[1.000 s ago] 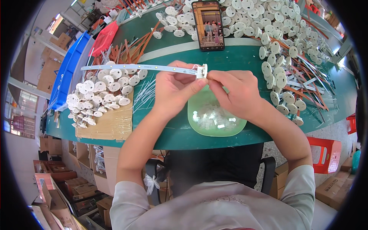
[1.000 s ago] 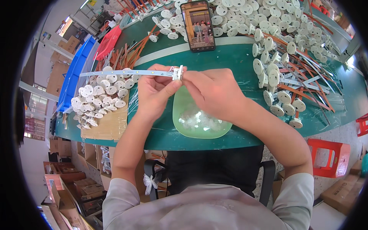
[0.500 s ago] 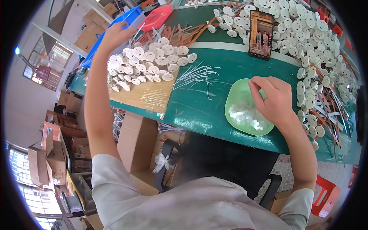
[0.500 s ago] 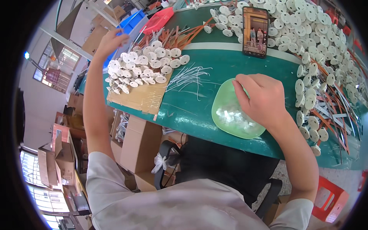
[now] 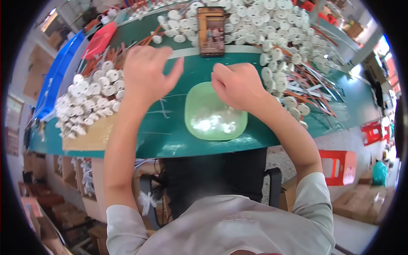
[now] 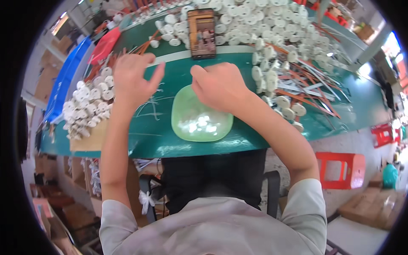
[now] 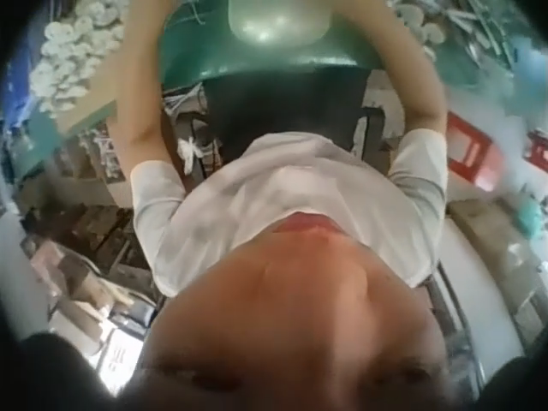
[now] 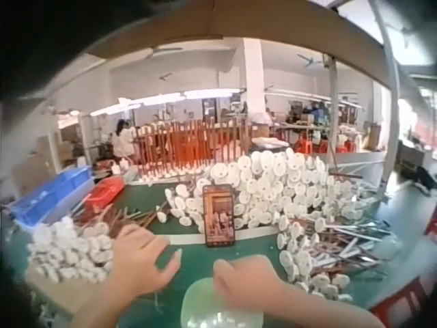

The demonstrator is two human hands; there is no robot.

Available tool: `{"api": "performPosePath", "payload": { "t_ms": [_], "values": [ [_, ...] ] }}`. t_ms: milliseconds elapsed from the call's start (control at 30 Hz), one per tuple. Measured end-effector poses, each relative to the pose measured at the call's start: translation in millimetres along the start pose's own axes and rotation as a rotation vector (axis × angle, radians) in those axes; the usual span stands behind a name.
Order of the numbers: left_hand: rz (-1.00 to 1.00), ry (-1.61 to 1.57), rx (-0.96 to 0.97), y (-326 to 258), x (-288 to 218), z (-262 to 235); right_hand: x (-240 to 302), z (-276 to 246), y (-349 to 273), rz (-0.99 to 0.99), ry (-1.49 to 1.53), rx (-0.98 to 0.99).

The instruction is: Manually attaching plastic diffusers or light covers to an LED strip at an assembly workbench.

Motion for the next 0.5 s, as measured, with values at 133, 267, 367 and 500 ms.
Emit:
{"api": "performPosePath", "payload": {
  "t_ms": [133, 267, 367, 500],
  "values": [
    [0.064, -0.144, 0.035, -35, 7, 49, -10, -47, 6, 0.152, -0.156, 0.179],
    [-0.079, -0.290, 0.066, -50, 26, 53, -52, -113, -37, 0.559, -0.271, 0.107],
    [-0.157, -0.362, 0.096, -46, 29, 58, -98, -139, -77, 0.692, -0.412, 0.144],
    [-0.135, -0.376, 0.050, -49, 19, 53, -141, -145, -103, 0.803, -0.571, 0.416]
  ]
}}
Point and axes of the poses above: each hand's wrist, its own y-axis towards the middle knuckle, its own z-axis out of the palm, x = y × z, the point moved 2 cm from there along y, towards the middle knuckle, and after that the axes turned 11 degrees about -z, right-handed, at the moved point
